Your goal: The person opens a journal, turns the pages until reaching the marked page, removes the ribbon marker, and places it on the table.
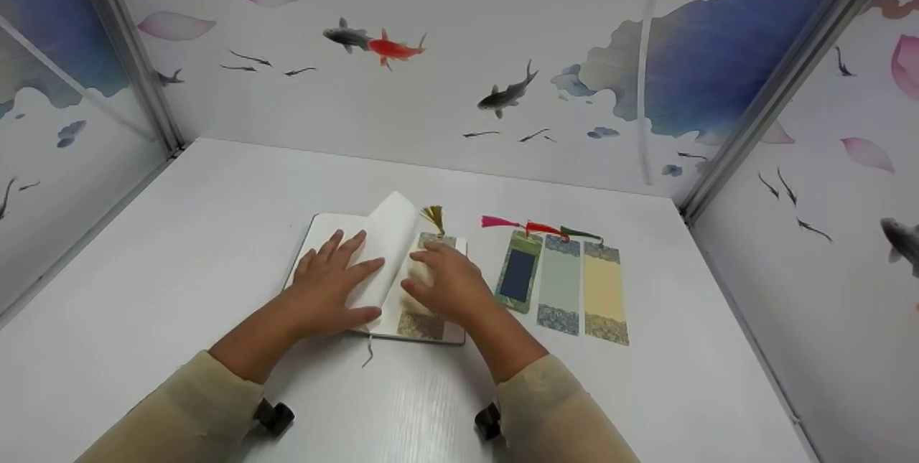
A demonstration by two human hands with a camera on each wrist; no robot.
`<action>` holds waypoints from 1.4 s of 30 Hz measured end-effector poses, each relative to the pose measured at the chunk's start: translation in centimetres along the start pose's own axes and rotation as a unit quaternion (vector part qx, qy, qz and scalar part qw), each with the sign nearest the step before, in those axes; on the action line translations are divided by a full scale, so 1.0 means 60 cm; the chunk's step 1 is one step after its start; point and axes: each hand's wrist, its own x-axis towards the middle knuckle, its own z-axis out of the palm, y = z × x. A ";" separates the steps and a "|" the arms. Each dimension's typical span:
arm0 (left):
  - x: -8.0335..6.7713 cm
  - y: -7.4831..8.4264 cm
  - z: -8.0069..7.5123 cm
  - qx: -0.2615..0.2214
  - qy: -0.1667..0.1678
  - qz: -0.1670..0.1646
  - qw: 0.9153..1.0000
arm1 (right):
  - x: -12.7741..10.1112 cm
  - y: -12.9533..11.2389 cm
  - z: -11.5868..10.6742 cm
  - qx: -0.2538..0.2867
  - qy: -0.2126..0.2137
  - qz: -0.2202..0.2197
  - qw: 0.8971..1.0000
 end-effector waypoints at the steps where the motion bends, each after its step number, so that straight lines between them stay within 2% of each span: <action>1: 0.000 0.001 0.000 0.001 -0.001 -0.003 1.000 | 0.002 -0.001 0.001 -0.006 -0.006 0.003 1.000; 5: 0.000 0.004 -0.004 -0.005 -0.003 -0.010 1.000 | 0.013 -0.004 0.008 -0.054 -0.018 0.003 0.998; 8: -0.002 0.004 -0.007 -0.008 -0.019 -0.010 1.000 | 0.018 -0.005 0.014 -0.085 -0.029 0.000 0.996; 14: -0.005 -0.001 -0.002 0.000 -0.067 -0.010 0.998 | 0.017 -0.004 0.019 -0.073 -0.053 0.019 0.996; 22: -0.003 0.000 0.002 -0.004 -0.082 -0.023 0.996 | 0.015 -0.003 0.020 -0.097 -0.075 0.021 0.992; 32: -0.003 0.000 0.001 -0.009 -0.087 -0.025 0.996 | 0.013 0.020 0.015 -0.079 -0.069 0.031 0.994; 37: -0.002 -0.001 0.004 -0.003 -0.089 -0.030 0.996 | 0.010 0.029 0.008 -0.043 -0.066 0.049 0.996; 42: -0.003 0.001 0.002 -0.001 -0.093 -0.028 0.995 | 0.006 0.037 0.003 -0.011 -0.041 0.051 0.998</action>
